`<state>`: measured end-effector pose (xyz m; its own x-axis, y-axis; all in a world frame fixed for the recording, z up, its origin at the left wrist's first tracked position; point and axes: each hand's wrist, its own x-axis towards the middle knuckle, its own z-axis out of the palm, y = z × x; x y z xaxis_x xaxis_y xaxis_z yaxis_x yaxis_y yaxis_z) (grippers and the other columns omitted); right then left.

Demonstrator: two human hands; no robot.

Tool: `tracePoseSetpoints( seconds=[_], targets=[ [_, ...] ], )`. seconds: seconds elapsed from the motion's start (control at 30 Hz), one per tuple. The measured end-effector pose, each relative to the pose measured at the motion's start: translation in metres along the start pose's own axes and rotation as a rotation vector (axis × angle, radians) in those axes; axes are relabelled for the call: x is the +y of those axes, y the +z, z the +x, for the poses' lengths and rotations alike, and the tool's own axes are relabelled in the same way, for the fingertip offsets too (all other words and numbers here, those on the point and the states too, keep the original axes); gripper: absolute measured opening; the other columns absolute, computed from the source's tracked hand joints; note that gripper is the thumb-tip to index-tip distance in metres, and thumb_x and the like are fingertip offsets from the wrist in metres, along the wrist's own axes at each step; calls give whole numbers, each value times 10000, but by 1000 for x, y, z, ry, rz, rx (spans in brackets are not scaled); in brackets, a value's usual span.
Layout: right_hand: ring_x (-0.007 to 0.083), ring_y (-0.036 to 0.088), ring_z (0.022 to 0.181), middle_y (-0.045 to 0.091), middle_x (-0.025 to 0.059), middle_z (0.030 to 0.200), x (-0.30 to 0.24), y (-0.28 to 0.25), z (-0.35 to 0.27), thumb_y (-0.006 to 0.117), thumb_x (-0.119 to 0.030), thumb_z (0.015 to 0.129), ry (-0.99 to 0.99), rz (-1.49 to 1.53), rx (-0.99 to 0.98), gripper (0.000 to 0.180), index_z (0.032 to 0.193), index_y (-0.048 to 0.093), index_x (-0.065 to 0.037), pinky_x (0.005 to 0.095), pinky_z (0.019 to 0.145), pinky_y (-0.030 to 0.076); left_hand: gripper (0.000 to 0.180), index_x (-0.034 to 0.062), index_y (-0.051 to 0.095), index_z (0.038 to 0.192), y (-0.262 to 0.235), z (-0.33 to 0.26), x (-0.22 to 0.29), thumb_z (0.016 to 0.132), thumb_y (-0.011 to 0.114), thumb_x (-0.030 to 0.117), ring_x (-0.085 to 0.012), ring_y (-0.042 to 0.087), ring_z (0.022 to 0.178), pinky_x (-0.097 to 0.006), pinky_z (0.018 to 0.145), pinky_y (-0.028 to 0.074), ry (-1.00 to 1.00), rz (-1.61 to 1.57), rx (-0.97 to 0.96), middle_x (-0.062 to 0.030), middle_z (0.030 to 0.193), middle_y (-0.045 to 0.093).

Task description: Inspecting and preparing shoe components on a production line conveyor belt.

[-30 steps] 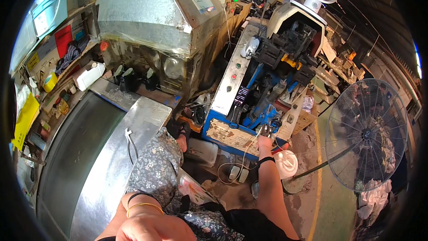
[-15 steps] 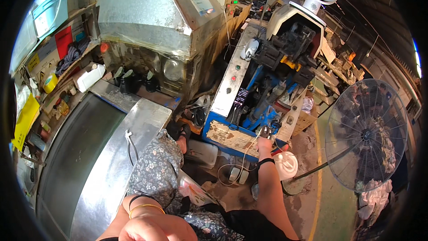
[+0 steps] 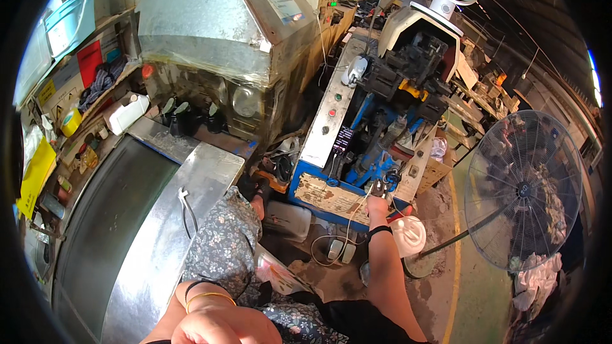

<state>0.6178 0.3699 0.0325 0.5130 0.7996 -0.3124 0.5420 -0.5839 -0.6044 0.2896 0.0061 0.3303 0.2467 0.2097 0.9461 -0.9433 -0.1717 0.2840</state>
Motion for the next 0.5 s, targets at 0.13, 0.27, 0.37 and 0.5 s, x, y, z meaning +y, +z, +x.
tracePoseSetpoints(
  seconds=[0.13, 0.27, 0.37, 0.5],
  targets=[
    [215, 673, 586, 689, 115, 690, 4, 3, 5, 596, -210, 828, -12, 22, 6, 241, 803, 668, 18, 334, 574, 535, 728, -34, 397, 1378, 2, 5, 6, 901, 646, 457, -503, 583, 1119, -474, 745, 582, -4, 23, 22, -329, 1236, 558],
    [209, 684, 613, 698, 112, 697, 4, 1, 2, 598, -225, 822, -32, -5, -15, 249, 800, 679, 10, 325, 627, 538, 732, -76, 425, 1345, 1, 9, 5, 904, 635, 469, -479, 598, 1113, -439, 720, 589, 66, 62, 26, -325, 1235, 561],
    [208, 683, 612, 700, 107, 695, 1, -3, -3, 600, -227, 819, -31, -8, -3, 250, 800, 680, 9, 321, 636, 535, 731, -104, 464, 1303, -3, 8, 7, 901, 635, 483, -448, 633, 1059, -419, 711, 584, 15, 43, 39, -317, 1221, 575],
    [211, 680, 614, 690, 105, 687, -3, -4, -8, 604, -220, 817, 6, -3, 19, 234, 800, 677, 1, 327, 626, 529, 740, -111, 491, 1274, -10, 0, 12, 885, 647, 500, -432, 648, 1004, -420, 701, 576, -74, 59, -8, -308, 1199, 589]
  ],
)
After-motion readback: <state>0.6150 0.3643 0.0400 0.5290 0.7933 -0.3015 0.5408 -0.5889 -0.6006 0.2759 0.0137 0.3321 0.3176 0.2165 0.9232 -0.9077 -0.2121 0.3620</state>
